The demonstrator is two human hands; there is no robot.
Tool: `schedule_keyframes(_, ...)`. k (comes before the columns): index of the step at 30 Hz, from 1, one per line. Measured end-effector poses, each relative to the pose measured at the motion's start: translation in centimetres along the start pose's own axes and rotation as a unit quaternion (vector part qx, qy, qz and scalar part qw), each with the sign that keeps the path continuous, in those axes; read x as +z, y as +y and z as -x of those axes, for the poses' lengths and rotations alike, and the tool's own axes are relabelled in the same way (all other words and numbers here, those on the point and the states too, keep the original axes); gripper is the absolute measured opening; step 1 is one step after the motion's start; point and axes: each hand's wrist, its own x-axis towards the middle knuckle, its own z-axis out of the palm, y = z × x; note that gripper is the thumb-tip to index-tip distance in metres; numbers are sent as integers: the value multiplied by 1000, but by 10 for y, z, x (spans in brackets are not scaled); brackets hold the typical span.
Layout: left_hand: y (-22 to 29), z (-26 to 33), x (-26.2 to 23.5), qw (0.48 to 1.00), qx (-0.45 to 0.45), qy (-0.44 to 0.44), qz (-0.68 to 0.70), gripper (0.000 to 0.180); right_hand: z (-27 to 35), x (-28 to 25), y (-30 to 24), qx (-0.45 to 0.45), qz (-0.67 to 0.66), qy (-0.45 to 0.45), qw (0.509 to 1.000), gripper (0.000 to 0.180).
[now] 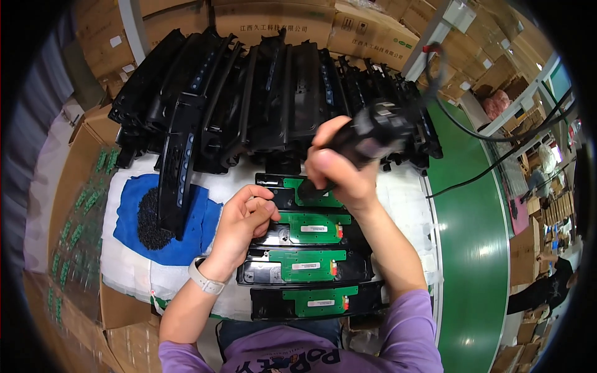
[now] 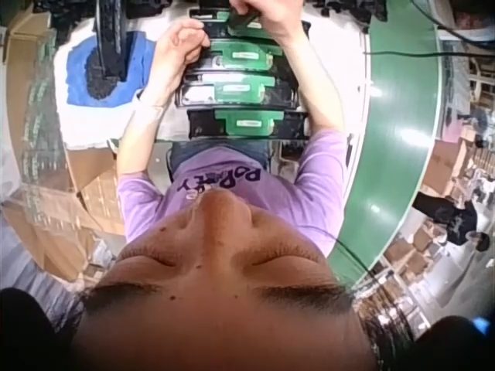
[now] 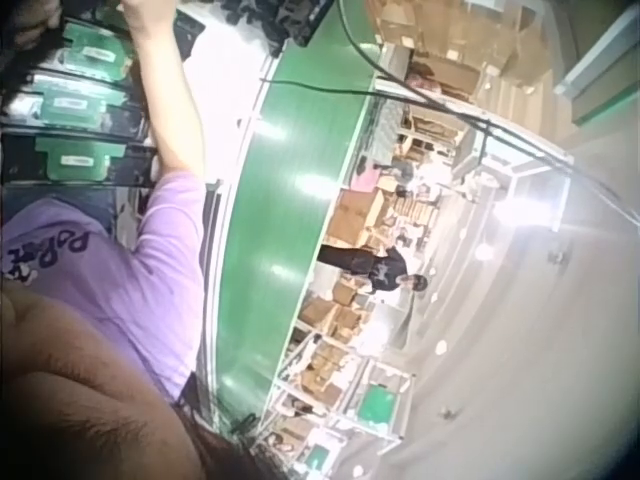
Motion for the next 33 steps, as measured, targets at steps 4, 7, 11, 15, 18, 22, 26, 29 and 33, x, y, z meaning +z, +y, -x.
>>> schedule_keyframes(4,3,2,1,998,0,-26,-63,10,-2,-9,-19,-77,-223,-17,972,25)
schedule_keyframes(7,8,7,5,997,-4,-39,-69,10,-1,-9,-26,-93,-265,18,960,18)
schedule_keyframes(11,8,9,7,996,18,-40,-71,10,1,-6,-26,-67,-299,40,951,17)
schedule_keyframes(15,6,8,7,995,22,-39,-84,10,3,-9,-23,-69,-283,26,956,20)
schedule_keyframes(18,5,8,6,997,9,-45,-68,12,3,-6,-24,-49,-269,27,961,21)
schedule_keyframes(22,0,6,6,984,52,-55,-158,14,4,-3,-28,8,-210,60,976,17)
schedule_keyframes(26,-2,5,6,985,53,-78,-144,14,7,1,-30,13,-220,87,972,17)
schedule_keyframes(29,7,6,3,992,-1,-82,-95,13,5,-7,-24,3,-264,97,960,19)
schedule_keyframes(33,-4,2,0,992,73,62,-78,22,-8,-25,-28,9,-162,100,982,17)
